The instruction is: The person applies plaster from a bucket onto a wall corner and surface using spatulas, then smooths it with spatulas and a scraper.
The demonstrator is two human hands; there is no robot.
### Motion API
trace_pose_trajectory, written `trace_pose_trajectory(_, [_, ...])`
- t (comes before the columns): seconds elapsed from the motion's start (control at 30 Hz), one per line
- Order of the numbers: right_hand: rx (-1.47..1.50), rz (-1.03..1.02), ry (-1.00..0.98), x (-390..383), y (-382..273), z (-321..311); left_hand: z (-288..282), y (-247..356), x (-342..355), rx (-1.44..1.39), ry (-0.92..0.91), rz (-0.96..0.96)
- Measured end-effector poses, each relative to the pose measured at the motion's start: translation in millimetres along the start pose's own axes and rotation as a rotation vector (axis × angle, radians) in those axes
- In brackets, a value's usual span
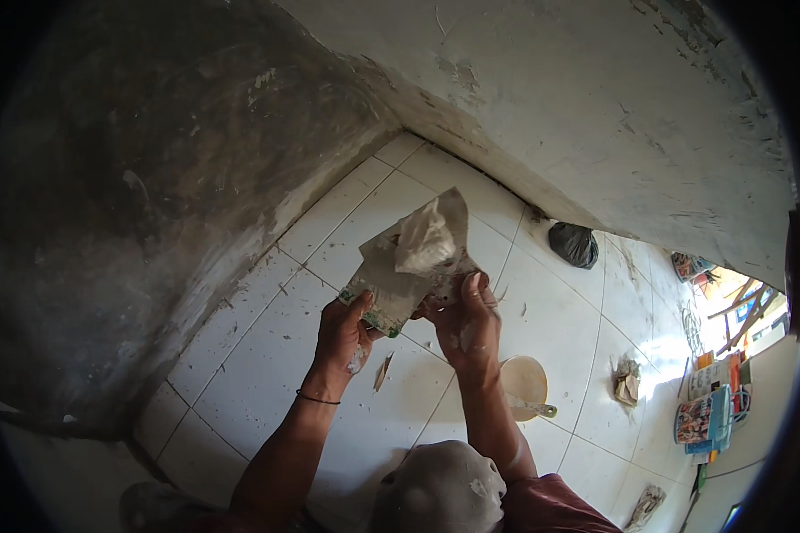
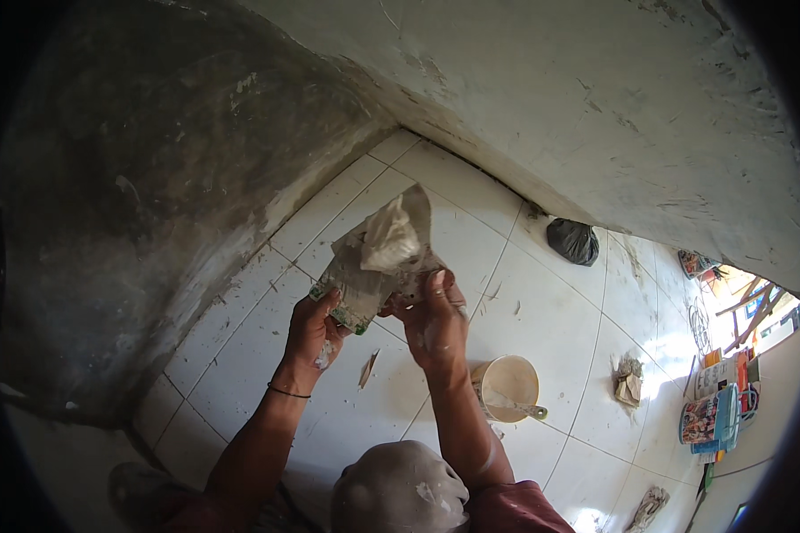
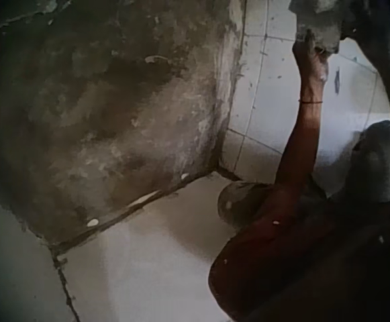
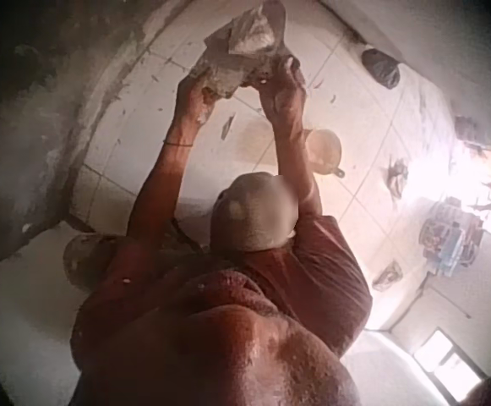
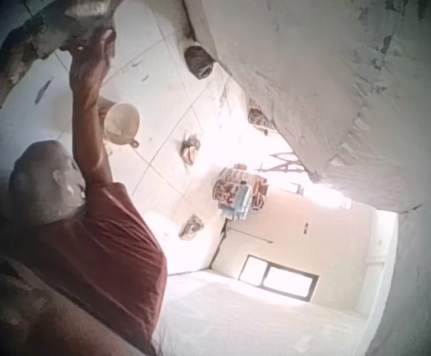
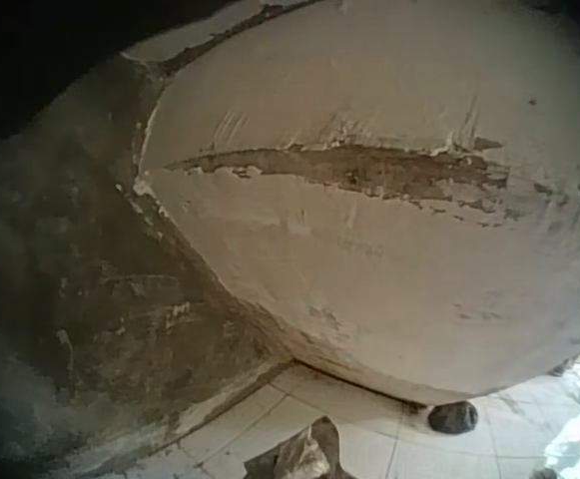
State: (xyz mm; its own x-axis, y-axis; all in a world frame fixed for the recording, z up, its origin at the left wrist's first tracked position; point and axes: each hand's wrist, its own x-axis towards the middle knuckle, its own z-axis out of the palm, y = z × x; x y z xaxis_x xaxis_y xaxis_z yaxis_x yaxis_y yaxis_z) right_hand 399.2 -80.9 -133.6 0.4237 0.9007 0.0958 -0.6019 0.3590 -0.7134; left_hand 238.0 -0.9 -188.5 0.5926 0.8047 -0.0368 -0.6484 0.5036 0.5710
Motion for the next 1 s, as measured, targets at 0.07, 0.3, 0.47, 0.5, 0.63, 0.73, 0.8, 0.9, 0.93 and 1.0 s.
trace_pose_trajectory(0.07, [-0.059, -0.027, 0.013, -3, 1, 19, 3, 6, 2, -0.030, -0.021, 0.010])
trace_pose_trajectory(0.3, [-0.257, -0.187, -0.053, -2, 10, 13, 9, 15, 3, -0.089, -0.109, 0.018])
trace_pose_trajectory(0.47, [-0.251, -0.153, -0.019, -9, 27, 4, 20, 16, 6, -0.141, -0.098, 0.038])
trace_pose_trajectory(0.5, [-0.249, -0.149, -0.022, -12, 32, 0, 20, 16, 6, -0.169, -0.094, 0.053])
trace_pose_trajectory(0.63, [-0.483, -0.091, 0.025, -20, 40, -24, 12, 18, 10, -0.174, -0.108, 0.064])
trace_pose_trajectory(0.73, [-0.476, -0.008, 0.238, -23, 18, -51, 11, 25, 8, -0.163, -0.100, 0.099])
trace_pose_trajectory(0.8, [-0.289, 0.008, 0.162, -26, -6, -62, 4, 26, 10, -0.045, -0.081, 0.196])
trace_pose_trajectory(0.9, [0.119, 0.173, 0.258, -27, -30, -69, 1, 27, 17, 0.108, -0.040, 0.309])
trace_pose_trajectory(0.93, [0.116, 0.169, 0.264, -27, -33, -62, 5, 25, 20, 0.104, -0.043, 0.304])
trace_pose_trajectory(1.0, [0.013, 0.257, 0.197, -19, -26, -35, 14, 29, 19, 0.356, 0.057, 0.499])
